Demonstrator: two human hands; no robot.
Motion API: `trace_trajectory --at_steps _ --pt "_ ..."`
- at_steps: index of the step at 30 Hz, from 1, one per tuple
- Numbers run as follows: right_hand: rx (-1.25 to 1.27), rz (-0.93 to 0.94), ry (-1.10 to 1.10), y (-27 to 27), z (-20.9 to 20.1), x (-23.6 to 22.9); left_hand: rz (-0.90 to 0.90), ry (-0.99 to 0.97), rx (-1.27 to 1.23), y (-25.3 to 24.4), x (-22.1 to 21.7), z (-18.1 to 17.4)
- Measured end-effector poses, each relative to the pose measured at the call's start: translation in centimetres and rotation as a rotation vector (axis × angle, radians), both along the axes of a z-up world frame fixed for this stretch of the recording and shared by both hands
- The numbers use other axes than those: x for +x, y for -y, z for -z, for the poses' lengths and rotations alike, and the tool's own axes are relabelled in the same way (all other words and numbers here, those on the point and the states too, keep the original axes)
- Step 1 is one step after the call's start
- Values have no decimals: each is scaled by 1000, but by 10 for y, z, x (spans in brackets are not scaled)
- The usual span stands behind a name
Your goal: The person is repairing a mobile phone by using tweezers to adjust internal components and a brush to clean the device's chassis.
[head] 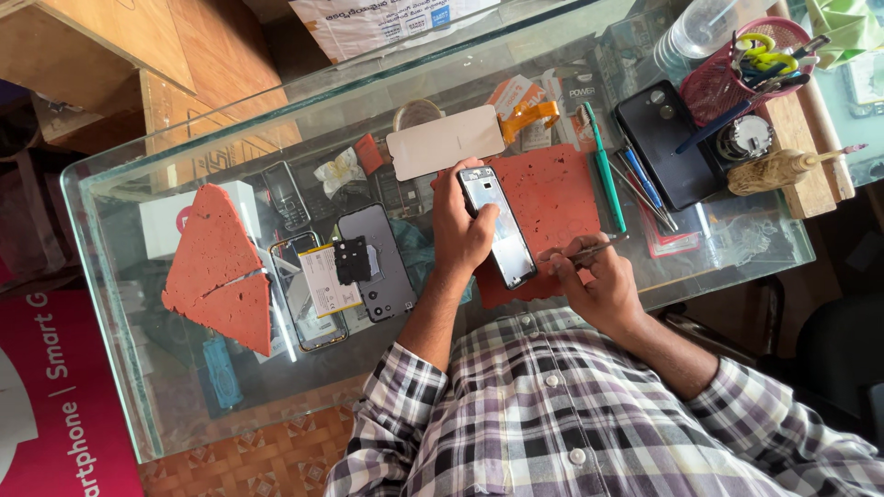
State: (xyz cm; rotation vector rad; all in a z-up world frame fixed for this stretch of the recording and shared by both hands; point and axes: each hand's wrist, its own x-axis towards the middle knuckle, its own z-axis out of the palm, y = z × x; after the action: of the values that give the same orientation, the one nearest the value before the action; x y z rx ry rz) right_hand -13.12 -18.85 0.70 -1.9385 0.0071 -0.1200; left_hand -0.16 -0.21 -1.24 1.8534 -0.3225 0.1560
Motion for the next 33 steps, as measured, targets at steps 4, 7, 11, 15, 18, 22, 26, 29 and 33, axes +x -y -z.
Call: trace_trajectory --at_steps 4,7,11,15,18,22,26,29,33 --pt "-73 -18 33 1 -1 -1 11 -25 -35 -2 -2 0" --pt "-40 -3 -27 2 -5 -4 10 17 -11 0 1 1" --pt "4 7 -93 2 -6 -3 11 -30 -22 0 -1 4" --pt "59 39 -165 2 -6 3 3 6 -1 0 -1 4" --pt "69 48 -160 0 -6 4 3 -11 -20 0 -1 5" --pt "13 32 -107 0 -7 2 11 37 -141 -2 -8 2" --pt "62 39 -177 -1 -9 -4 43 134 -271 -2 -24 -5" --pt "19 21 -148 -2 -11 -7 8 242 -160 -1 -32 -12" --pt "21 -30 -95 -3 -11 -7 -8 292 -69 -2 -34 -15"
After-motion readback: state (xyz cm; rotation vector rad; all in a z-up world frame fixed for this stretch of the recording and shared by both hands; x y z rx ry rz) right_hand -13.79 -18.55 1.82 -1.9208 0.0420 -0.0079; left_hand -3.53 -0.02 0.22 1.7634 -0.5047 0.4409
